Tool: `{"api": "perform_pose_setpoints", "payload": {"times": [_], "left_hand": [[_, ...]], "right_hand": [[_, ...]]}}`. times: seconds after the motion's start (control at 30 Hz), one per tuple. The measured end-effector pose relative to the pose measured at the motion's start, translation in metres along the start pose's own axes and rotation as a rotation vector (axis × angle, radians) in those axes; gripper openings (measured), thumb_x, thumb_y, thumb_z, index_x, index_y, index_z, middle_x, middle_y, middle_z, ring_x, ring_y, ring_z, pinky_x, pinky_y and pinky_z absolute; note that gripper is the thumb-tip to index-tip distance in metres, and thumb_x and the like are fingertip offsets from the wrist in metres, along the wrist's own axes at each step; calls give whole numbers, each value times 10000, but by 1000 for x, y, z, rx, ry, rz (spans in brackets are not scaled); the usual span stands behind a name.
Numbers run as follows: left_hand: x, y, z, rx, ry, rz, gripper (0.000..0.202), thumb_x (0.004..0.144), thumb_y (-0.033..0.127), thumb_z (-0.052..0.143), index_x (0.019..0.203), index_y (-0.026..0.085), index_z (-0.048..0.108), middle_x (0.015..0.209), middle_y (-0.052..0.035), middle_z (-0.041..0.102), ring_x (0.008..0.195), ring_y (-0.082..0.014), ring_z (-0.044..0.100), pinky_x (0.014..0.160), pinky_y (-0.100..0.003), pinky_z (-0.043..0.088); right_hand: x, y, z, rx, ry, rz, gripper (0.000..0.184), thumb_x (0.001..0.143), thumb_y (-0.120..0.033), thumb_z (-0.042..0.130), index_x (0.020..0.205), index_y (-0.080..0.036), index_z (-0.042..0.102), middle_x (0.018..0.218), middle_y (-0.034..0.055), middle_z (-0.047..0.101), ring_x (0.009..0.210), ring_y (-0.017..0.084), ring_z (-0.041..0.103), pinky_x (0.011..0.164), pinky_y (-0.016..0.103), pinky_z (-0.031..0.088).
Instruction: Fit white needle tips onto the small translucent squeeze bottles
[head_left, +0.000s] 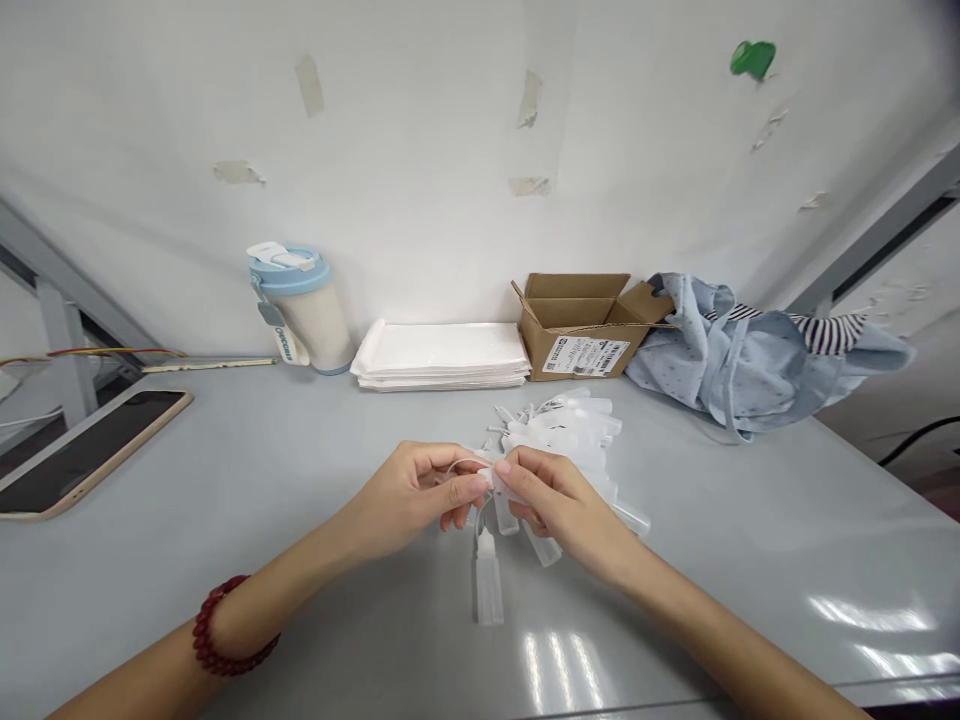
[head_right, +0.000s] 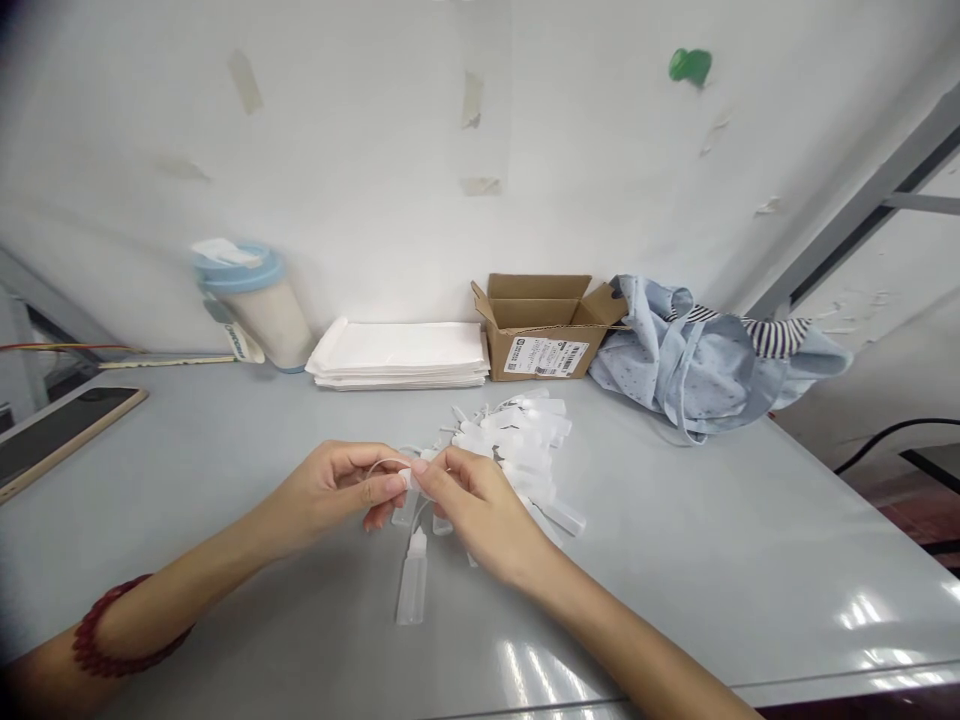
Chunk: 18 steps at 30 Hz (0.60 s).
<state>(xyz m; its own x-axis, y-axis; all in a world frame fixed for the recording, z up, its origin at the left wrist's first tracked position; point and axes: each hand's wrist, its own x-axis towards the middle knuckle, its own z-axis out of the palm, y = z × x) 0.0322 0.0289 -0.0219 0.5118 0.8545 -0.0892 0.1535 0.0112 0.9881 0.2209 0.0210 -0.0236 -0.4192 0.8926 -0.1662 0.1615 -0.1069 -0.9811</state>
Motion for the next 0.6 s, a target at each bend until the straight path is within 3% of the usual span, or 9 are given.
{"api": "perform_pose_setpoints", "payload": {"times": [0.1, 0.23, 0.43, 0.6], "left_hand": [[-5, 2, 1, 92, 5, -24, 282, 882, 391, 545, 734, 157, 602, 635, 28, 535, 568, -100, 490, 558, -226, 392], [-10, 4, 3, 187, -13, -81, 340, 891, 438, 501, 682, 172, 530, 560, 51, 450, 523, -98, 417, 503, -219, 330], [-7, -2, 0, 29, -126, -117, 400, 904, 479, 467, 649, 175, 511, 532, 62, 485, 450, -84, 441, 557, -242, 406], [-5, -5, -4, -35, -219, -214, 409, 888, 467, 506, 600, 177, 488, 476, 64, 503, 420, -84, 475, 711, -287, 480]], "right_hand": [[0, 2, 0, -52, -17, -40, 409, 884, -506, 488, 640, -188, 406, 588, -60, 296, 525, 85, 250, 479, 237, 195], [-1, 1, 0, -67, -36, -30, 350, 880, -393, 497, 612, -188, 403, 581, -59, 272, 520, 87, 234, 471, 238, 190], [0, 2, 4, -141, -26, -35, 312, 897, -314, 423, 614, -186, 392, 613, -36, 343, 582, 104, 342, 525, 242, 273], [-2, 3, 5, -392, -41, -144, 353, 936, -278, 351, 593, -191, 346, 569, -47, 318, 541, 98, 341, 517, 249, 268]]}}
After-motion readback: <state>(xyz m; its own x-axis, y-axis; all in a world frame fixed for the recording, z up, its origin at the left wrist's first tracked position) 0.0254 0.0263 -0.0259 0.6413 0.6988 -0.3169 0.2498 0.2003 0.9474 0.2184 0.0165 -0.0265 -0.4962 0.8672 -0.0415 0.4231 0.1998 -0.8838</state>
